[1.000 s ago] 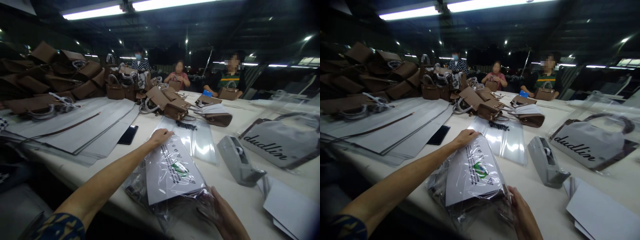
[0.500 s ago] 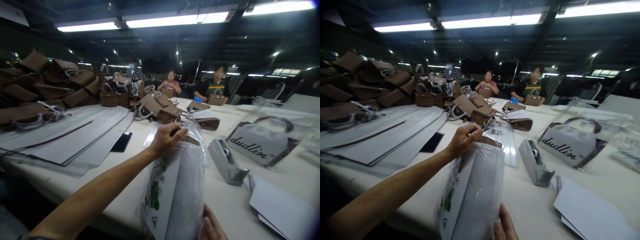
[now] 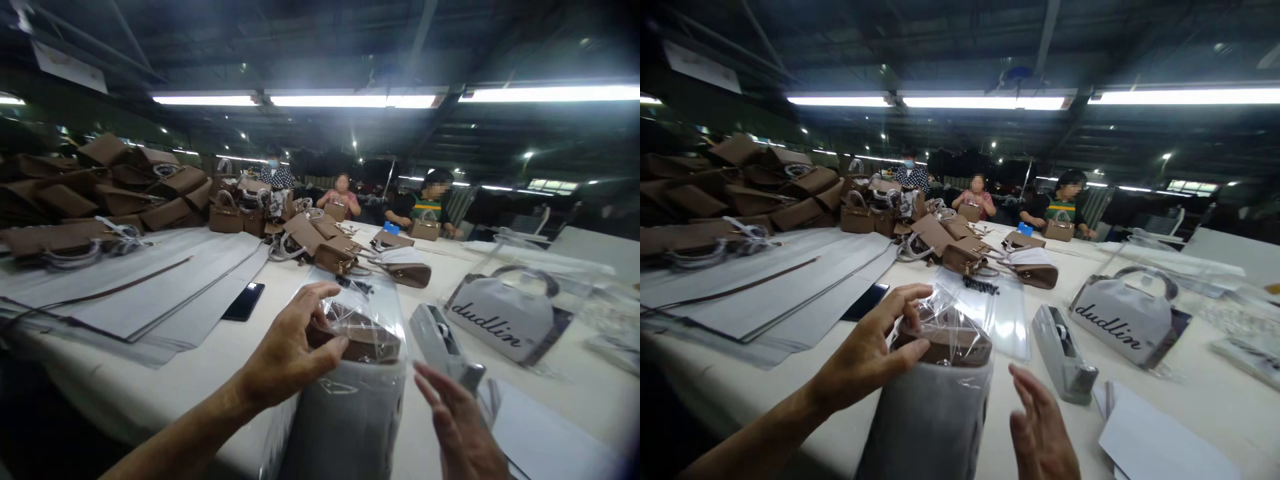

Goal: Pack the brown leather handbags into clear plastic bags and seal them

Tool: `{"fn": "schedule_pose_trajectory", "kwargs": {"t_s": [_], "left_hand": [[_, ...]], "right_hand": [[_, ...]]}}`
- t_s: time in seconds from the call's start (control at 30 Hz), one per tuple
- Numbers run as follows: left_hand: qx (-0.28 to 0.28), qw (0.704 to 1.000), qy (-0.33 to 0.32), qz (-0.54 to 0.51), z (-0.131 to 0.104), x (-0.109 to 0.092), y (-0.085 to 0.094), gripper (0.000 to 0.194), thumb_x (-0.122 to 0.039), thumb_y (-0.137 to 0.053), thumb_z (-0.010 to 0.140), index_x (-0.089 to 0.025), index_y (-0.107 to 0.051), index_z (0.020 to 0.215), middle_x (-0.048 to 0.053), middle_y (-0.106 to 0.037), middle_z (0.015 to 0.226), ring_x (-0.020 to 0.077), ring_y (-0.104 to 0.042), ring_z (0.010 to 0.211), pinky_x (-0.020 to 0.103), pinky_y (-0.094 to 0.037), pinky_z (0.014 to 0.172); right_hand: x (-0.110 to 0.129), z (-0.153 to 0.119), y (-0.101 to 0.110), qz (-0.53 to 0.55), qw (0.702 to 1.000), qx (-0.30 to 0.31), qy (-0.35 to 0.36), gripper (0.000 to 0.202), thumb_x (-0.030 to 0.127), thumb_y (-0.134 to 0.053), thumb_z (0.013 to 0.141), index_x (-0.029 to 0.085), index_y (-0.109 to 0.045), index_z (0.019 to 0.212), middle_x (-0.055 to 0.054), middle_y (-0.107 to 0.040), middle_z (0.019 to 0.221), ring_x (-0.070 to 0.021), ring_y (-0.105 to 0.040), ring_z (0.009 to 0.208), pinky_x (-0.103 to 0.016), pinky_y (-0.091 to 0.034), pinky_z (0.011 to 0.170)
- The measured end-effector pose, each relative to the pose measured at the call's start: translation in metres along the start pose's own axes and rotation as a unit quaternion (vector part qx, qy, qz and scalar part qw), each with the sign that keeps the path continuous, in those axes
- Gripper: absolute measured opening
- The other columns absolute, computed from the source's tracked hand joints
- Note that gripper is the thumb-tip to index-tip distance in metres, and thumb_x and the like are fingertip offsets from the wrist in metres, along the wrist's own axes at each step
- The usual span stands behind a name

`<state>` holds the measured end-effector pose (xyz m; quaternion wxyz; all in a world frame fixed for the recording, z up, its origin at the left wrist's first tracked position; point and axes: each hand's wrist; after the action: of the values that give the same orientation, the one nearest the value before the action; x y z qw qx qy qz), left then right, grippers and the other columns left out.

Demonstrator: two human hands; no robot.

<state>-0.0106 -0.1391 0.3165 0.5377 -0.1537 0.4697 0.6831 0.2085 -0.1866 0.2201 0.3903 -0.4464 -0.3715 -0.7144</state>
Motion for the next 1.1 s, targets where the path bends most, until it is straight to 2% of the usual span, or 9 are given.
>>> {"fn": "schedule_pose_trajectory", "kwargs": {"t_s": [0.1, 0.23, 0.3, 0.43, 0.57, 0.63, 0.73, 0.87, 1.1], "left_hand": [[-0.007, 1.0, 0.013, -0.011, -0.012, -0.004, 0.005, 0.037, -0.019, -0.06, 0.074, -0.021, -0.045, 0.108, 0.0, -0.049, 0.09, 0.0127, -0.05, 0.082, 0.024, -0.042, 0.074], [-0.02, 1.0, -0.013, -0.009, -0.022, -0.005, 0.005, 0.014, -0.027, -0.059, 0.079, -0.018, -0.049, 0.084, 0.0, -0.049, 0.087, 0.0128, -0.049, 0.081, 0.024, -0.041, 0.071], [-0.054, 0.998, -0.016, 0.001, -0.023, -0.004, 0.005, 0.01, -0.026, -0.055, 0.081, -0.018, -0.048, 0.082, 0.0, -0.05, 0.086, 0.0128, -0.049, 0.082, 0.024, -0.041, 0.073], [-0.129, 0.992, -0.007, 0.015, -0.015, 0.0, 0.004, 0.027, -0.024, -0.058, 0.079, -0.018, -0.049, 0.103, 0.003, -0.054, 0.101, 0.016, -0.05, 0.096, 0.027, -0.04, 0.085], [-0.123, 0.992, -0.009, -0.001, 0.001, 0.008, 0.001, 0.018, -0.029, -0.057, 0.081, -0.017, -0.058, 0.094, 0.004, -0.058, 0.094, 0.0167, -0.054, 0.091, 0.027, -0.041, 0.082], [-0.136, 0.99, -0.033, -0.017, 0.007, 0.014, -0.001, 0.014, -0.026, -0.053, 0.084, -0.015, -0.061, 0.085, 0.004, -0.059, 0.086, 0.0148, -0.055, 0.084, 0.025, -0.042, 0.078], [-0.178, 0.98, -0.082, -0.029, 0.011, 0.022, -0.001, 0.012, -0.019, -0.052, 0.084, -0.013, -0.062, 0.084, 0.004, -0.058, 0.085, 0.0134, -0.055, 0.083, 0.023, -0.043, 0.076], [-0.158, 0.985, -0.052, -0.037, 0.017, 0.023, 0.005, 0.014, -0.019, -0.048, 0.085, -0.014, -0.058, 0.094, 0.004, -0.059, 0.087, 0.013, -0.056, 0.082, 0.022, -0.044, 0.075], [-0.183, 0.981, -0.025, 0.055, 0.028, 0.017, 0.012, 0.005, -0.021, -0.055, 0.08, -0.016, -0.056, 0.078, 0.0, -0.056, 0.077, 0.0121, -0.053, 0.072, 0.022, -0.041, 0.066]], "right_hand": [[0.059, 0.06, -0.012, -0.033, 0.978, 0.171, 0.118, 0.052, 0.056, -0.041, 0.083, 0.023, -0.045, 0.123, -0.007, -0.048, 0.126, -0.0246, -0.043, 0.117, -0.04, -0.036, 0.097], [0.108, 0.1, -0.041, -0.043, 0.896, 0.408, 0.171, 0.032, 0.047, -0.049, 0.083, 0.018, -0.062, 0.089, -0.003, -0.063, 0.079, -0.0167, -0.059, 0.077, -0.026, -0.047, 0.068], [0.113, 0.097, -0.052, -0.055, 0.899, 0.356, 0.248, 0.024, 0.039, -0.052, 0.083, 0.018, -0.061, 0.076, 0.0, -0.06, 0.068, -0.0129, -0.056, 0.064, -0.022, -0.043, 0.058], [0.104, 0.08, -0.065, -0.065, 0.869, 0.077, 0.485, 0.003, 0.017, -0.057, 0.08, 0.018, -0.058, 0.079, -0.001, -0.06, 0.077, -0.0141, -0.056, 0.076, -0.027, -0.044, 0.072], [0.091, 0.081, -0.074, -0.004, 0.861, -0.019, 0.508, 0.012, 0.012, -0.063, 0.074, 0.019, -0.054, 0.076, -0.002, -0.057, 0.075, -0.0146, -0.055, 0.073, -0.027, -0.046, 0.067], [0.086, 0.089, -0.075, 0.047, 0.896, -0.018, 0.441, 0.013, 0.02, -0.065, 0.074, 0.02, -0.052, 0.079, -0.002, -0.056, 0.078, -0.0154, -0.056, 0.074, -0.028, -0.048, 0.067], [0.078, 0.103, -0.073, 0.07, 0.942, 0.131, 0.301, 0.033, 0.034, -0.057, 0.08, 0.021, -0.048, 0.11, -0.008, -0.055, 0.106, -0.0193, -0.053, 0.098, -0.034, -0.046, 0.082], [0.068, 0.113, -0.077, 0.068, 0.935, 0.306, 0.165, 0.033, 0.04, -0.052, 0.083, 0.018, -0.054, 0.107, -0.006, -0.06, 0.095, -0.0176, -0.057, 0.086, -0.03, -0.047, 0.074], [0.06, 0.108, -0.096, 0.065, 0.933, 0.123, 0.331, 0.008, 0.027, -0.057, 0.081, 0.019, -0.058, 0.081, -0.001, -0.057, 0.08, -0.0137, -0.053, 0.077, -0.025, -0.041, 0.068]]}}
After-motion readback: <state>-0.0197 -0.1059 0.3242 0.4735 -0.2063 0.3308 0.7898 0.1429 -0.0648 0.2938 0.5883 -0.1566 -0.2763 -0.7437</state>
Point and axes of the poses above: each hand's wrist, its own z-axis towards the middle knuckle, its own y-axis out of the back of the hand, x = y × z
